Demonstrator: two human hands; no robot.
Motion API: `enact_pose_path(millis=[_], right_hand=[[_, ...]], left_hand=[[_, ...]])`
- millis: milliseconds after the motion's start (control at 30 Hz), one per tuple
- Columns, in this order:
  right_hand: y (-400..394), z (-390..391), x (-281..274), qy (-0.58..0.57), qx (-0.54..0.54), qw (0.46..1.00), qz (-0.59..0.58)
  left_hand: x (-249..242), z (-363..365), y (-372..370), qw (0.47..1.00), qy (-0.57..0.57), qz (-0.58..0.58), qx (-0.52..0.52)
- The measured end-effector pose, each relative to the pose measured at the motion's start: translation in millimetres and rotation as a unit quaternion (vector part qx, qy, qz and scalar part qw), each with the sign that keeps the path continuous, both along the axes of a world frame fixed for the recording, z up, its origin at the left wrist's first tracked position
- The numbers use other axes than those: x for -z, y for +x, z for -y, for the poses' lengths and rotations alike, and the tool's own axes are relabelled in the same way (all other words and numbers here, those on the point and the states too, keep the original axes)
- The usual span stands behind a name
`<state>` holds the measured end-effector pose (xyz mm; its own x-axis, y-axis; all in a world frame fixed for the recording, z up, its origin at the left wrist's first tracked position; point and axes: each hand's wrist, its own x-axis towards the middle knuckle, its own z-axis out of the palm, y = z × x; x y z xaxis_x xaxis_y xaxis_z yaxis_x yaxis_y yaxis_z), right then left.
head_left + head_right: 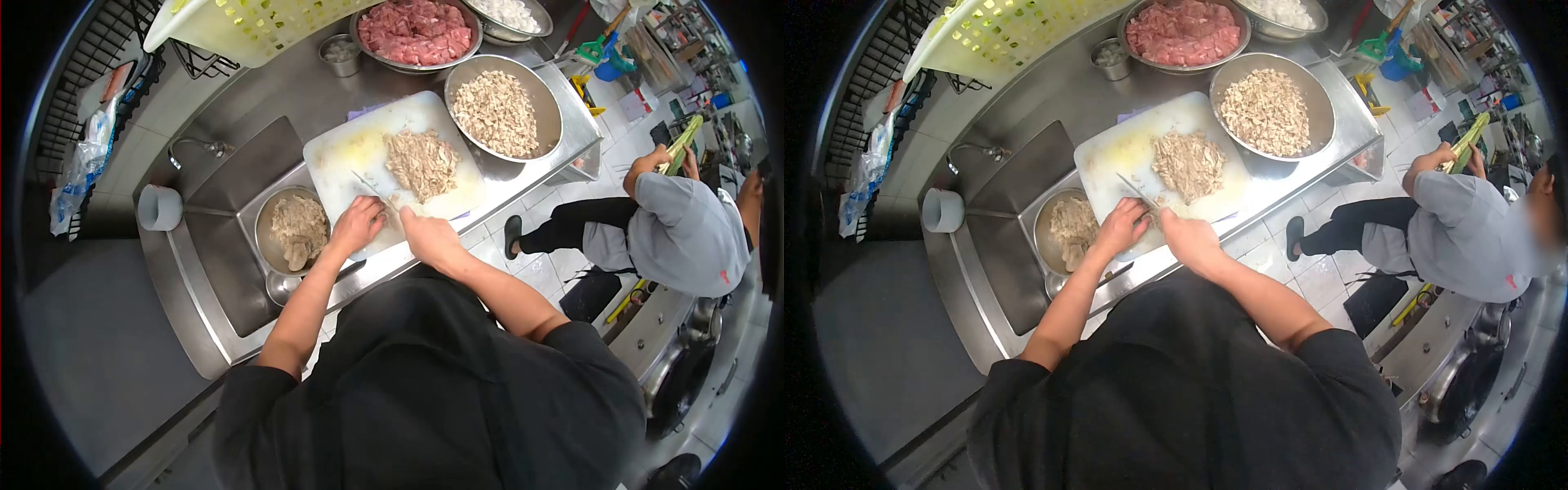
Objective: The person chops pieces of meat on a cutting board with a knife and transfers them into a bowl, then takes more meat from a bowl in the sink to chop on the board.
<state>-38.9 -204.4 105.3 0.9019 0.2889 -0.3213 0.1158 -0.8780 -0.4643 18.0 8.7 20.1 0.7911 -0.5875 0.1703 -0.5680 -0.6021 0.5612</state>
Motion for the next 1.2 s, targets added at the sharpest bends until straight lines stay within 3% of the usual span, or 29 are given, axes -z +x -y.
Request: enact_pose_path(millis=[133, 200, 333, 467, 567, 667, 767, 833, 1000, 1067, 1200], right_hand=[[-4.0, -8.5, 31.2, -0.02, 0.028, 0.998, -0.046], [17.9, -15.9, 39.7, 0.0, 0.004, 1.0, -0.003], [-0.9, -4.9, -7.5, -0.001, 0.002, 0.999, -0.036], [11.6, -21.3, 49.5, 0.016, 0.016, 1.0, 0.017], [12.4, -15.5, 12.9, 0.012, -0.004, 1.0, -0.017], [-6.2, -22.5, 43.1, -0.001, 0.004, 1.0, -0.024], [24.6, -35.1, 63.1, 0.023, 0.024, 0.999, 0.019], [51.2, -27.3, 41.5, 0.059, 0.0, 0.998, -0.023], [51.3, -5.6, -7.3, 0.012, 0.012, 0.998, -0.061], [36.3, -0.7, -1.4, -0.006, 0.022, 0.997, -0.078], [11.0, -1.0, -2.9, -0.037, 0.08, 0.992, -0.092]], left_hand=[[5.8, -2.2, 0.0, 1.0, 0.005, -0.003, 0.003], [7.4, -4.3, -1.3, 1.0, -0.015, 0.002, 0.003], [6.5, -3.7, -4.7, 1.0, -0.019, 0.015, -0.009], [4.6, -2.7, -4.7, 0.999, -0.025, 0.019, -0.03], [1.6, -8.9, -3.0, 0.999, -0.029, 0.013, -0.017], [8.8, -11.2, -10.2, 1.0, -0.011, -0.004, -0.019], [9.3, -15.8, -13.5, 0.999, -0.04, -0.007, -0.026], [-5.0, -17.8, -11.3, 0.999, -0.03, -0.02, 0.011], [-3.5, -20.3, -10.4, 0.994, -0.063, -0.084, -0.04], [4.0, -18.7, 1.7, 0.995, -0.09, -0.007, 0.03], [-2.0, -9.0, 24.7, 0.995, -0.034, -0.006, 0.097]])
